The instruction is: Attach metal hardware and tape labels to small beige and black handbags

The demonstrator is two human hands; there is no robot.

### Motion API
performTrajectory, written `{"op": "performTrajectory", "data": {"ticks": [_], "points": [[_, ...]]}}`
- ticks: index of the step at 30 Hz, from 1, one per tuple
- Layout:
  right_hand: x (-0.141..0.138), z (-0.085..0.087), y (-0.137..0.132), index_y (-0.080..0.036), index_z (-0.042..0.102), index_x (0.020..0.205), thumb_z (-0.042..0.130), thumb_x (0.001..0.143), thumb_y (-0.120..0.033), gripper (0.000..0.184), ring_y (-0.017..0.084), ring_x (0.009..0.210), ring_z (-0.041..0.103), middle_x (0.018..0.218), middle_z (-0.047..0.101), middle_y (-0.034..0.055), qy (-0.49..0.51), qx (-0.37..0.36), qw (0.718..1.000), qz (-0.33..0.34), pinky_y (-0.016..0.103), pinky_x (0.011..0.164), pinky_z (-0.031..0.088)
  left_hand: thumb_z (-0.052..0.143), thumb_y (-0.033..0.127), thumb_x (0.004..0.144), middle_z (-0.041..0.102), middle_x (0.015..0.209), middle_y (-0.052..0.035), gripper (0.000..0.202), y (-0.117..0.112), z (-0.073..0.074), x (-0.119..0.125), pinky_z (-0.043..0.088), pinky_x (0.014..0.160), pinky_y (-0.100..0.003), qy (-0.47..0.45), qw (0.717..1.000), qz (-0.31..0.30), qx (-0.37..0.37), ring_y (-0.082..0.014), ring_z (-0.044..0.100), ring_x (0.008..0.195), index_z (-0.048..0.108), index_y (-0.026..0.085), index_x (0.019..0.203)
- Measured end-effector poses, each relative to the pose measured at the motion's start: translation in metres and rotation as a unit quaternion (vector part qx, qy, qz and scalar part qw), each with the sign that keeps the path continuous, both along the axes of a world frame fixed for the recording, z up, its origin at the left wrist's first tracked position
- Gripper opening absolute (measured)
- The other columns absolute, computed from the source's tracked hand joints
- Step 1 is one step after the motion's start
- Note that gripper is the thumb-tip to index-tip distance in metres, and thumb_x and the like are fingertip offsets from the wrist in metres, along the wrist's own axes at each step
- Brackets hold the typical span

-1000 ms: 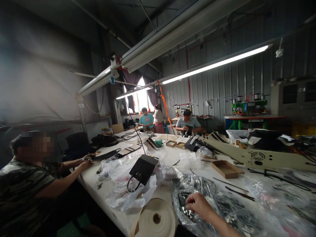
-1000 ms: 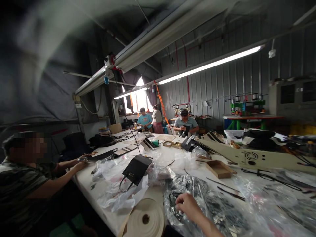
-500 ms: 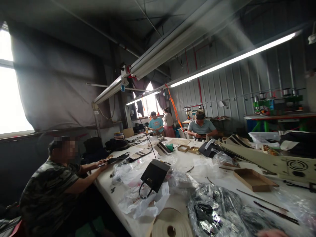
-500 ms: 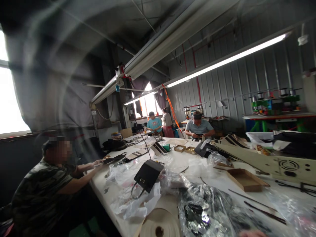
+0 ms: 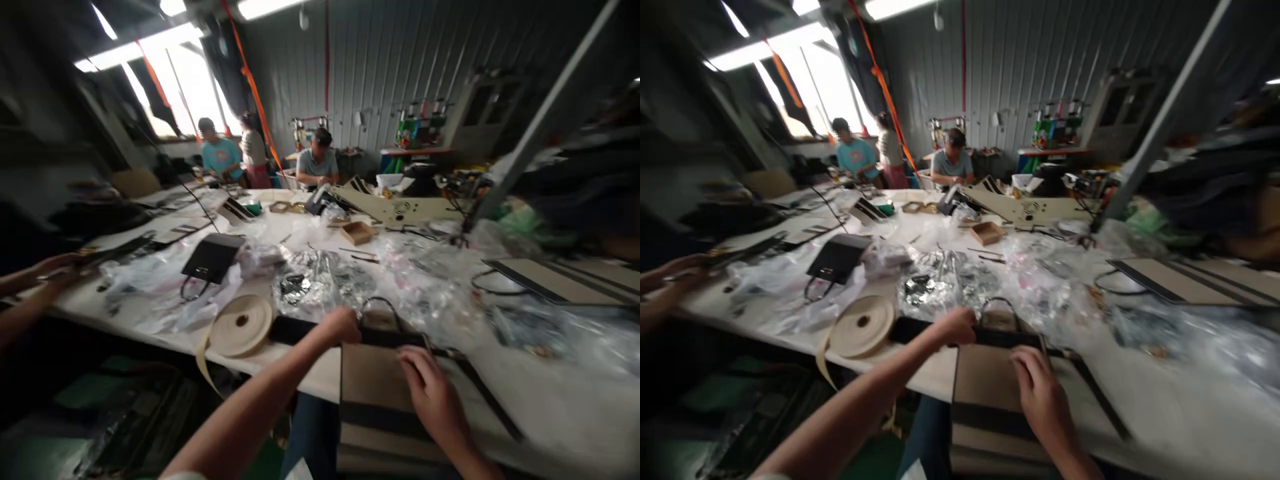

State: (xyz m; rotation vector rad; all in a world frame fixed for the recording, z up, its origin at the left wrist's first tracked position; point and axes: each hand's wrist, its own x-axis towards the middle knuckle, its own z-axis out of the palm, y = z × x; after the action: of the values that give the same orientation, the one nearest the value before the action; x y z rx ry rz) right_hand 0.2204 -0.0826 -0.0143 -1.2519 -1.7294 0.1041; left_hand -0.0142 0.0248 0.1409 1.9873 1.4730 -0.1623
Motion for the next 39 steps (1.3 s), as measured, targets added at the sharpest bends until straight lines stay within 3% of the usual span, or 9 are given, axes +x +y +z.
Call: {"op": "performTrajectory", "data": {"ticks": [5,8,11,15,20,23,26,34,39], "points": [[-0.001,0.012,-0.004,-0.025,0.071,0.106,0.055,0.117,-0.033,0.021,0.027,0.110,0.077,0.115,0.079,0.0098,0.049,-0.097,0.994,0.003,0.040,0.097,0.061,0.090,0.014,0.079,0.070,0.151,-0.0229,0.042,0.022,-0.014,0.031,0.059,0.116,-0.042,0.085,0.994,-0.068,0.007,-0.0414,0.065,0.145,0.081,0.012,0.120],[-0.005,0.013,-0.001,-0.025,0.070,0.106,0.055,0.117,-0.033,0.020,0.027,0.111,0.076,0.116,0.079,0.0100,0.061,-0.102,0.993,0.001,0.041,0.098,0.060,0.084,0.025,0.087,0.073,0.146,-0.0246,0.037,0.026,-0.014,0.036,0.059,0.113,-0.037,0.099,0.992,-0.073,0.038,-0.0385,0.069,0.140,0.080,0.010,0.120],[-0.006,0.011,-0.006,-0.026,0.070,0.110,0.054,0.117,-0.033,0.019,0.028,0.116,0.075,0.121,0.079,0.0109,0.061,-0.102,0.993,0.006,0.042,0.101,0.059,0.077,0.035,0.096,0.069,0.153,-0.0256,0.051,0.026,-0.024,0.038,0.057,0.113,-0.034,0.090,0.991,-0.050,0.086,-0.0350,0.069,0.141,0.070,0.008,0.139],[-0.008,0.009,-0.009,-0.026,0.068,0.112,0.051,0.118,-0.030,0.019,0.028,0.120,0.074,0.125,0.078,0.0114,0.045,-0.100,0.994,0.008,0.044,0.105,0.058,0.082,0.044,0.096,0.075,0.139,-0.0250,0.067,0.028,-0.041,0.032,0.061,0.098,-0.036,0.077,0.993,-0.026,0.087,-0.0352,0.075,0.125,0.062,0.006,0.148],[-0.013,0.005,-0.007,-0.026,0.067,0.113,0.050,0.118,-0.028,0.019,0.030,0.121,0.072,0.125,0.076,0.0123,0.022,-0.094,0.995,-0.012,0.048,0.108,0.057,0.078,0.033,0.096,0.070,0.145,-0.0220,0.037,0.033,-0.036,0.026,0.054,0.116,-0.043,0.045,0.970,-0.094,0.221,-0.0377,0.066,0.137,0.076,0.013,0.127],[-0.014,0.001,-0.007,-0.026,0.067,0.115,0.049,0.118,-0.026,0.018,0.030,0.122,0.071,0.127,0.075,0.0126,0.012,-0.092,0.996,-0.020,0.049,0.110,0.056,0.065,0.019,0.100,0.079,0.128,-0.0137,0.028,0.039,-0.031,0.038,0.058,0.101,-0.034,-0.002,0.970,-0.211,0.119,-0.0280,0.074,0.115,0.081,0.017,0.123],[-0.014,-0.002,-0.008,-0.026,0.066,0.115,0.048,0.118,-0.025,0.018,0.030,0.121,0.070,0.127,0.074,0.0125,-0.001,-0.085,0.996,-0.026,0.049,0.109,0.055,0.063,0.007,0.093,0.083,0.121,-0.0133,0.033,0.049,-0.027,0.056,0.058,0.095,-0.032,0.040,0.963,-0.262,0.048,-0.0274,0.075,0.108,0.084,0.016,0.116],[-0.018,0.003,-0.008,-0.025,0.064,0.114,0.043,0.118,-0.022,0.022,0.028,0.116,0.070,0.122,0.072,0.0128,-0.012,-0.078,0.997,-0.023,0.046,0.106,0.055,0.077,0.005,0.075,0.084,0.114,-0.0091,0.045,0.066,-0.008,0.084,0.060,0.098,-0.036,0.065,0.960,-0.268,-0.039,-0.0287,0.075,0.107,0.084,0.019,0.117],[-0.011,0.002,-0.012,-0.025,0.067,0.112,0.045,0.117,-0.024,0.022,0.029,0.116,0.072,0.120,0.074,0.0122,0.002,-0.058,0.998,-0.023,0.047,0.105,0.058,0.088,0.019,0.089,0.081,0.117,-0.0104,0.034,0.055,0.011,0.088,0.064,0.100,-0.042,0.067,0.968,-0.238,-0.048,-0.0298,0.076,0.110,0.081,0.017,0.122]]}}
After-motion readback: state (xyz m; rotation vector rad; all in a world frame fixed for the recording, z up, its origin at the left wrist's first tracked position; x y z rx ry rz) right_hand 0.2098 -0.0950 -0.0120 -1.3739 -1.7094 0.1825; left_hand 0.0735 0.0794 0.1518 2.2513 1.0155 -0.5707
